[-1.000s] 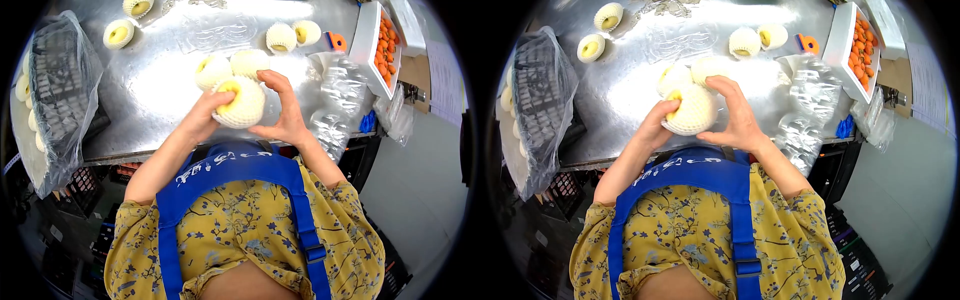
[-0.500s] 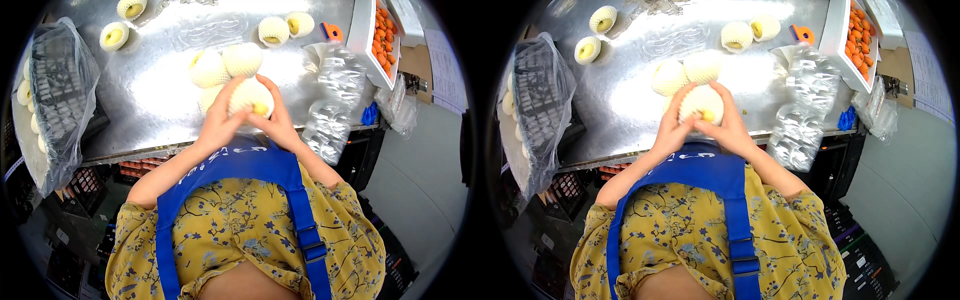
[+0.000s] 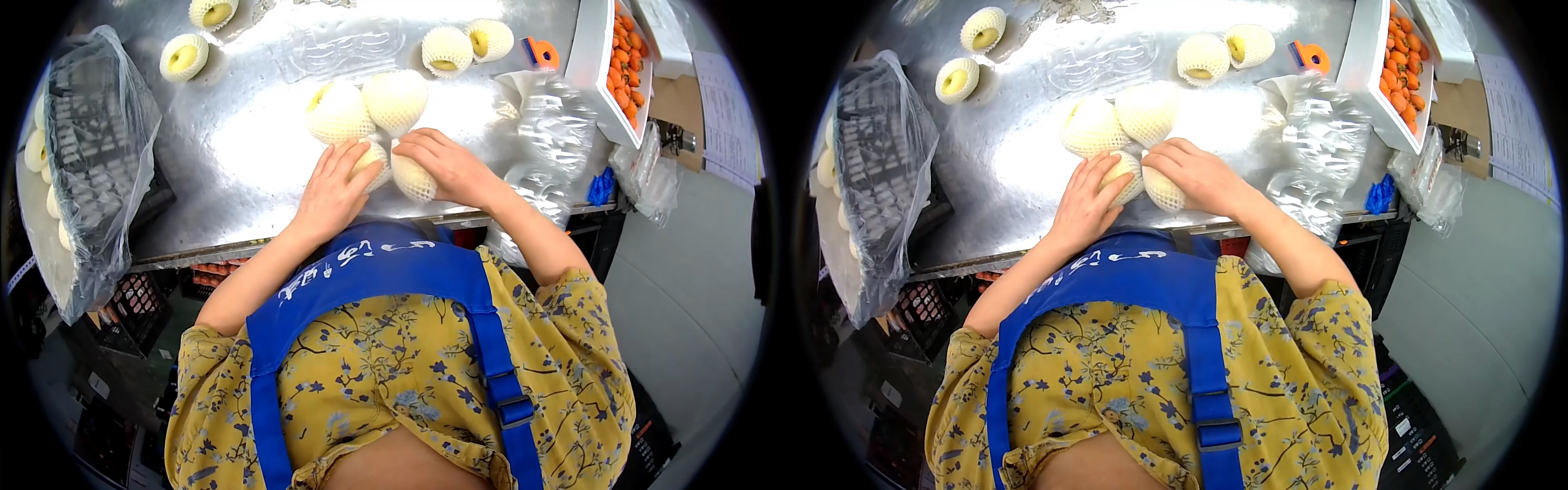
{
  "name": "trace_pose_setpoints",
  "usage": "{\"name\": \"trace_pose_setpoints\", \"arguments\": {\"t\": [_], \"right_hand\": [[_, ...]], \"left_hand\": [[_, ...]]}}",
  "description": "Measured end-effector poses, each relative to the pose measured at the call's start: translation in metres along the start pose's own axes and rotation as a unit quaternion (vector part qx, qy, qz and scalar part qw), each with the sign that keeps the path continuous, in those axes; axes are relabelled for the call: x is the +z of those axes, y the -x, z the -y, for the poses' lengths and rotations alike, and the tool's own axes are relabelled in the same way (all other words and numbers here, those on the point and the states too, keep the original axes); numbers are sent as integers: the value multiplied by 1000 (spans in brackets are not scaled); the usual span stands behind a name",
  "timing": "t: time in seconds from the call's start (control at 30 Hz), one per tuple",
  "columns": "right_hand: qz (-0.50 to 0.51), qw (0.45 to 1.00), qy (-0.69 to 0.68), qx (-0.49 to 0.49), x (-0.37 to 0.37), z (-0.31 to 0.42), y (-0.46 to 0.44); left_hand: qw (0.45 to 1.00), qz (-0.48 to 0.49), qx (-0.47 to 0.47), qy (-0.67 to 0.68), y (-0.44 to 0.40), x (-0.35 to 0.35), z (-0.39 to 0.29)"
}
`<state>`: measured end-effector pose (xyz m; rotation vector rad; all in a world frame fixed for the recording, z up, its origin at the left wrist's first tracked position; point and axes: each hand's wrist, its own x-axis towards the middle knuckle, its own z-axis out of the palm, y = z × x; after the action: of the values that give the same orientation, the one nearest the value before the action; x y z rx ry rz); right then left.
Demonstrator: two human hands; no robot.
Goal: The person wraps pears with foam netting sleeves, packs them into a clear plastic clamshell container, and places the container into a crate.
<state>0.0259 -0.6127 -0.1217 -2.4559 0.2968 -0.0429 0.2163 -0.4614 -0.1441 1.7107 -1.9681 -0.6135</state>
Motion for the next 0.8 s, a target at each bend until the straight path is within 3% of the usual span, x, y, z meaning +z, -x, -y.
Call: {"name": "trace_pose_setpoints", "arguments": {"t": [0.1,0.2,0.4,0.5,0.6,0.7,0.8], "right_hand": [[77,994,62,-57,-6,-3,-11],[37,990,105,-90,9,-10,-16],[37,983,174,-54,11,-11,-13],[76,995,67,-11,-5,1,-8],[-64,988,-116,76,-16,10,4],[-160,977,-43,133,15,14,8],[-170,976,4,135,50,10,0]], "left_hand": [[1000,5,9,16,2,1,7],[1000,5,13,24,2,0,9],[999,2,9,45,2,1,10],[999,6,0,52,2,-1,10],[998,0,-4,56,2,0,10],[998,-1,-3,65,3,3,11],[996,5,7,92,1,-5,14]]}}
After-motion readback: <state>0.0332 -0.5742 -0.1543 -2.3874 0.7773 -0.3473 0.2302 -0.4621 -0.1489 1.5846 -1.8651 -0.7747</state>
